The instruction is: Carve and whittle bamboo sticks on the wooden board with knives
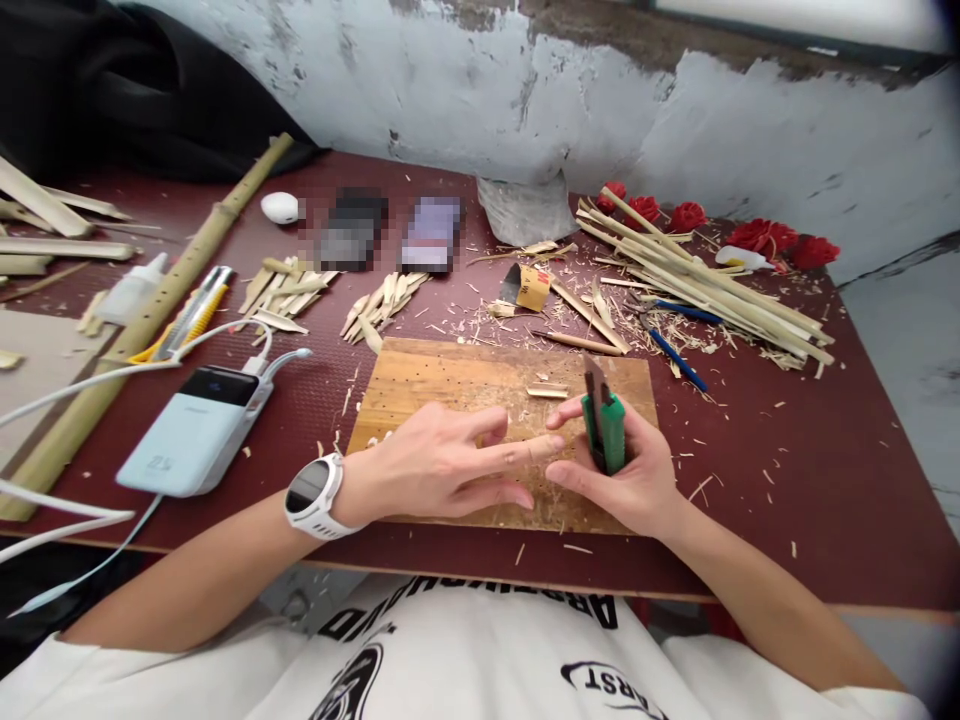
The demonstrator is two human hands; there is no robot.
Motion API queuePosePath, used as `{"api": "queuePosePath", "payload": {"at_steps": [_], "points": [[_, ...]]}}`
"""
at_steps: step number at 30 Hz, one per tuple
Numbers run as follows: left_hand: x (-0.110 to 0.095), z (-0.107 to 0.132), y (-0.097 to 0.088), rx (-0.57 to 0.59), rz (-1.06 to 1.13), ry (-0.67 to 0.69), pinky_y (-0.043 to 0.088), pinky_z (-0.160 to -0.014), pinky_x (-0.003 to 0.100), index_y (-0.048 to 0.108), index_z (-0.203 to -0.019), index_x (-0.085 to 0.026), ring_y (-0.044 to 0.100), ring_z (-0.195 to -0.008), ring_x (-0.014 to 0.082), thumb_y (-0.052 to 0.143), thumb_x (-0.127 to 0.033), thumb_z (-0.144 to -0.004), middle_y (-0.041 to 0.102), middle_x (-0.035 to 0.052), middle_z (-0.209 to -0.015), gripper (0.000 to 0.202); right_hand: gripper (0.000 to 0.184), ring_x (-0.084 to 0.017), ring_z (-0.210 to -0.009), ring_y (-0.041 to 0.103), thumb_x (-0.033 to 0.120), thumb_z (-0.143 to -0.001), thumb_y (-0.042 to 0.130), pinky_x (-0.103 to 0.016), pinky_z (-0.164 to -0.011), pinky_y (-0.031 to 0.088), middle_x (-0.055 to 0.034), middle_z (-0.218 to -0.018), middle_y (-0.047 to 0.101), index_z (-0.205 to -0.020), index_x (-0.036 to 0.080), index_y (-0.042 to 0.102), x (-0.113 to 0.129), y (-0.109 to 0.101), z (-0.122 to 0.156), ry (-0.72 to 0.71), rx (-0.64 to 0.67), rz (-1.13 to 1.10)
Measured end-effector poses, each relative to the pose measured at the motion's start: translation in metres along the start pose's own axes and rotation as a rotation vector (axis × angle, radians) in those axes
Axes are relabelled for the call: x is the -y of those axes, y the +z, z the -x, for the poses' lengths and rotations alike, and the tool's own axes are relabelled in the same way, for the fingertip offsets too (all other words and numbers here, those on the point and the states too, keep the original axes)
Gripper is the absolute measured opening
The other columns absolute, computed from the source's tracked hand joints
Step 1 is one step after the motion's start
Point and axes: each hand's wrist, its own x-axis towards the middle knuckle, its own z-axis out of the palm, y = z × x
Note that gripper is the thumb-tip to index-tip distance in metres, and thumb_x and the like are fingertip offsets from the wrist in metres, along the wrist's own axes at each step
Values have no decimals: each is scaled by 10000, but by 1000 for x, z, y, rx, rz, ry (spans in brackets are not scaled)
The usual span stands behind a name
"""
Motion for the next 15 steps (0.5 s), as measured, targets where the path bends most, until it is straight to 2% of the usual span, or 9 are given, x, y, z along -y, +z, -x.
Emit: {"api": "queuePosePath", "payload": {"at_steps": [1,3,8,15], "points": [[1,0,-1,-20,4,5,292,-476,245,461,-1539,-317,444,-539,88,492,-590,-1070,556,-18,-863,544,434,-22,-488,455,174,-827,852,-202,-428,391,-2,-1094,719,-1190,294,647,1,-1,0,5,1,-20],[2,0,-2,-28,30,18,299,-479,241,500,-1512,-311,419,-526,81,516,-584,-1064,547,-24,-848,524,397,-24,-480,413,168,-856,817,-211,-415,347,-3,-1062,706,-1188,293,640,2,-2,0,6,13,-50],[5,1,-2,16,120,68,330,-503,223,584,-1432,-295,530,-637,86,557,-567,-1052,577,3,-920,469,381,-27,-467,404,132,-869,774,-219,-411,312,-3,-992,702,-1185,277,619,2,-3,0,-9,108,-78],[5,1,-2,96,163,68,327,-509,243,562,-1455,-333,524,-615,99,542,-578,-1051,563,10,-942,473,436,-18,-457,396,79,-832,761,-212,-400,320,0,-988,689,-1187,264,589,1,-3,2,-34,149,-27]]}}
